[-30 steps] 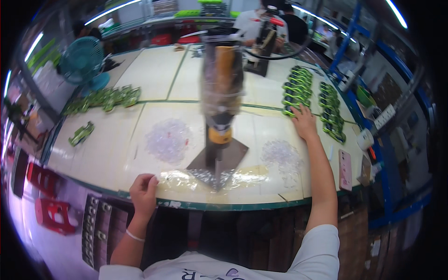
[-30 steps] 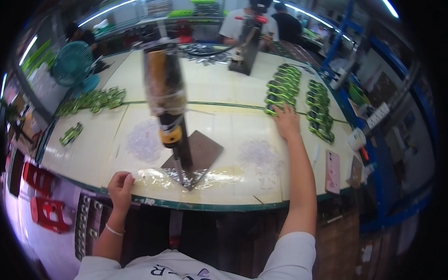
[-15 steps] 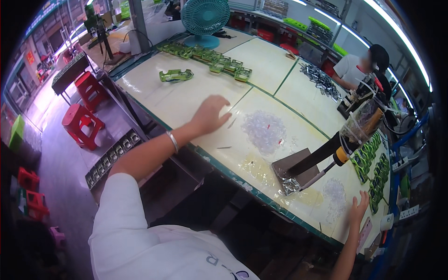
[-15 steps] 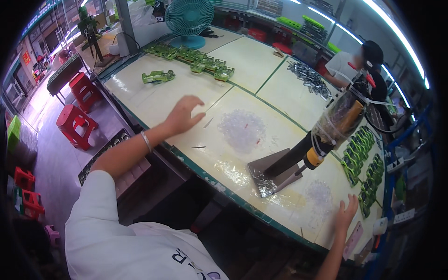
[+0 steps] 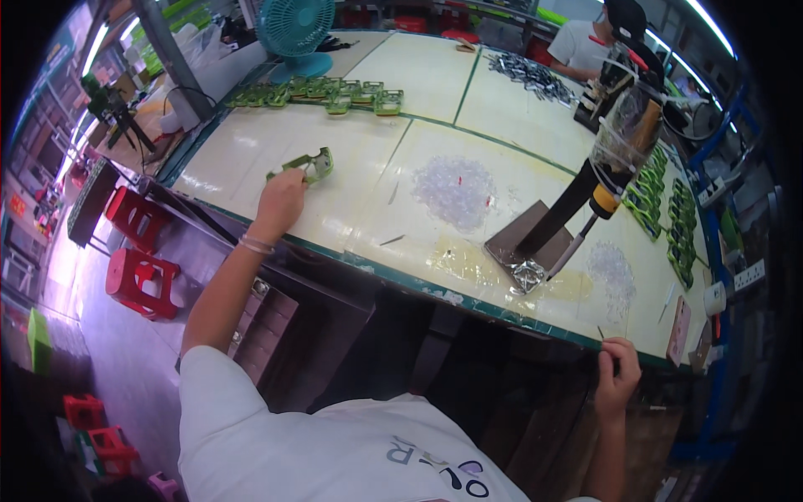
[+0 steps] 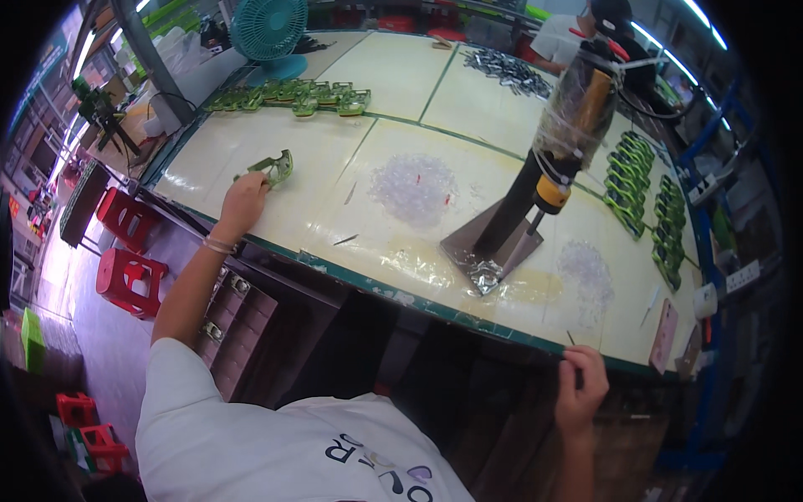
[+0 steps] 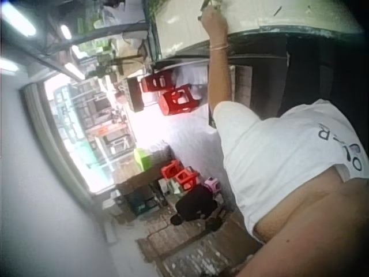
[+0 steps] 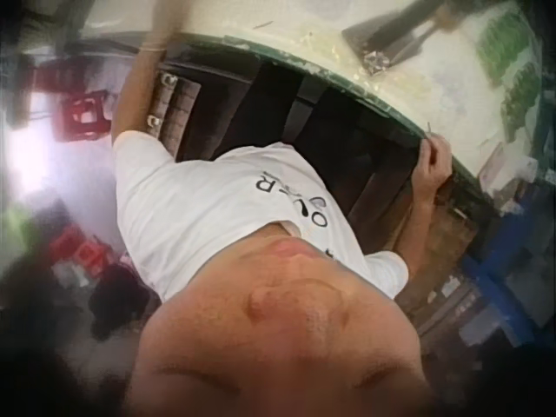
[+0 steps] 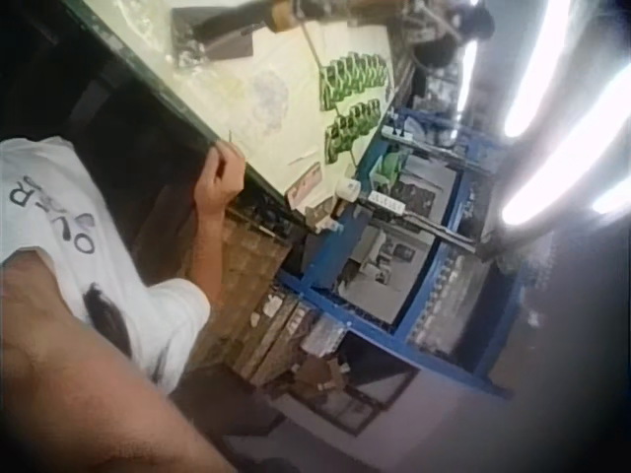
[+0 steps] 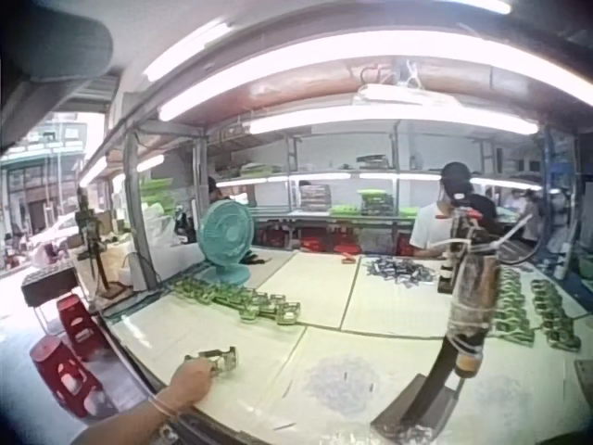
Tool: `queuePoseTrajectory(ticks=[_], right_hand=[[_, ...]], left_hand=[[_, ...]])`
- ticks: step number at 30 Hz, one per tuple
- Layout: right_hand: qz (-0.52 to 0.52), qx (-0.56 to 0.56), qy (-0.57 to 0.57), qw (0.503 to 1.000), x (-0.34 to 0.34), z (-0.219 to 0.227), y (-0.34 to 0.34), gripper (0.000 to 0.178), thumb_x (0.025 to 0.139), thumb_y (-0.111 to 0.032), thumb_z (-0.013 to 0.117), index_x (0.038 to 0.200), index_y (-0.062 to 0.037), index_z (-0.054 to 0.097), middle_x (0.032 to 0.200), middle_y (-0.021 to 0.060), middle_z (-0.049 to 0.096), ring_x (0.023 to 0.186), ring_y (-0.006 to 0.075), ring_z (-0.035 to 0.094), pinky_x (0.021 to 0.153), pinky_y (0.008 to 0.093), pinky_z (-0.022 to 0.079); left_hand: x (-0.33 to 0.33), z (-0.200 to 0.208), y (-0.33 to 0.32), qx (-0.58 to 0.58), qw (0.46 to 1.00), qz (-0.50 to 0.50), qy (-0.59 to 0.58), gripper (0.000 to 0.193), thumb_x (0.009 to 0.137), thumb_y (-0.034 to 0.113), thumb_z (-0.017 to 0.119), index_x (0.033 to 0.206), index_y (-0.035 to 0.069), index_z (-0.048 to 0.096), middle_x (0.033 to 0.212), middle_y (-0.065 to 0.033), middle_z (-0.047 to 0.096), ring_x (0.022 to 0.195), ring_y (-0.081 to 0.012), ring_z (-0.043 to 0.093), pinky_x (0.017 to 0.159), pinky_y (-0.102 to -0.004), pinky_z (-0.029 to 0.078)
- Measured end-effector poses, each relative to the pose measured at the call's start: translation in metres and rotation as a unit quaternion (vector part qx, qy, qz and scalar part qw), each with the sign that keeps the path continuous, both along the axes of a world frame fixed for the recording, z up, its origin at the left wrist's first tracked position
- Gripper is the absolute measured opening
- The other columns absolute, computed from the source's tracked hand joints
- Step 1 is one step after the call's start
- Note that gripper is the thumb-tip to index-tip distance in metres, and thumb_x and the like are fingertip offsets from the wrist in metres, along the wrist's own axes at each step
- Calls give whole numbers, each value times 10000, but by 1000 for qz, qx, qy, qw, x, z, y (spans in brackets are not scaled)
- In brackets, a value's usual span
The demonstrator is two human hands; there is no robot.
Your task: The person assembles small green plastic frames by inserting black components into them. They handle the parts one at a time, inserting the black piece, rotating the frame to inspect the fit, and placing the finished unit on the table. The process is repeated for multiple units throughout the clip.
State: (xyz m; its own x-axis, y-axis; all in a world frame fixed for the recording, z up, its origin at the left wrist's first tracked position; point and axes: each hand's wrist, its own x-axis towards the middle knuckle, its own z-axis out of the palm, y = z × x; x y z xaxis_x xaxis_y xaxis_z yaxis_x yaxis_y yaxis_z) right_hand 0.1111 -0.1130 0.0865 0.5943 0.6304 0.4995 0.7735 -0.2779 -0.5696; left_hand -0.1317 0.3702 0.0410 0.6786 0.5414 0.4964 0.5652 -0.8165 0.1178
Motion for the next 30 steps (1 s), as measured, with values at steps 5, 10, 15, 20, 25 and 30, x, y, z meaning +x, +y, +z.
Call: queuePoseTrajectory(ticks=[5,10,15,20,25,30], right_hand=[[239,-21,157,958,-82,-1,57,373,649,-40,654,996,-2,521,1020,180,521,921,302,531,770,329,441],[319,125,474,811,-115,-46,123,762,655,-144,699,1255,-5,251,1230,151,351,1109,260,402,890,356,366],[266,107,675,679,-100,-45,104,719,596,-117,700,1194,-15,314,1042,151,502,954,241,520,842,357,408],[169,104,691,695,-88,-52,50,717,575,-124,697,1176,-10,323,945,162,546,869,245,561,805,368,434],[148,112,650,737,-79,-53,16,502,657,-38,687,1052,-24,378,935,106,538,860,162,544,757,296,460],[156,114,642,742,-65,-54,-1,498,661,-47,682,1055,-22,378,938,105,538,860,165,545,764,299,456]], left_hand=[[3,48,-142,-504,832,-154,-170,43,782,26,541,790,-8,515,689,-15,553,593,-38,466,523,-198,380],[27,55,-225,-533,764,-351,-89,119,772,91,584,826,-8,545,678,-77,543,577,-101,490,524,-247,405],[69,55,-201,-403,839,-362,-46,122,789,102,559,814,-17,546,696,-115,546,615,-154,516,572,-263,410],[111,1,-124,-8,948,-317,-18,172,708,4,535,879,-20,542,895,-159,541,853,-317,510,752,-369,417],[118,-7,-114,11,950,-311,15,76,706,16,506,772,-15,528,778,-142,512,774,-301,502,693,-362,416],[130,1,-109,-27,959,-276,54,62,739,43,519,752,-18,526,763,-146,507,763,-306,499,688,-364,413]])
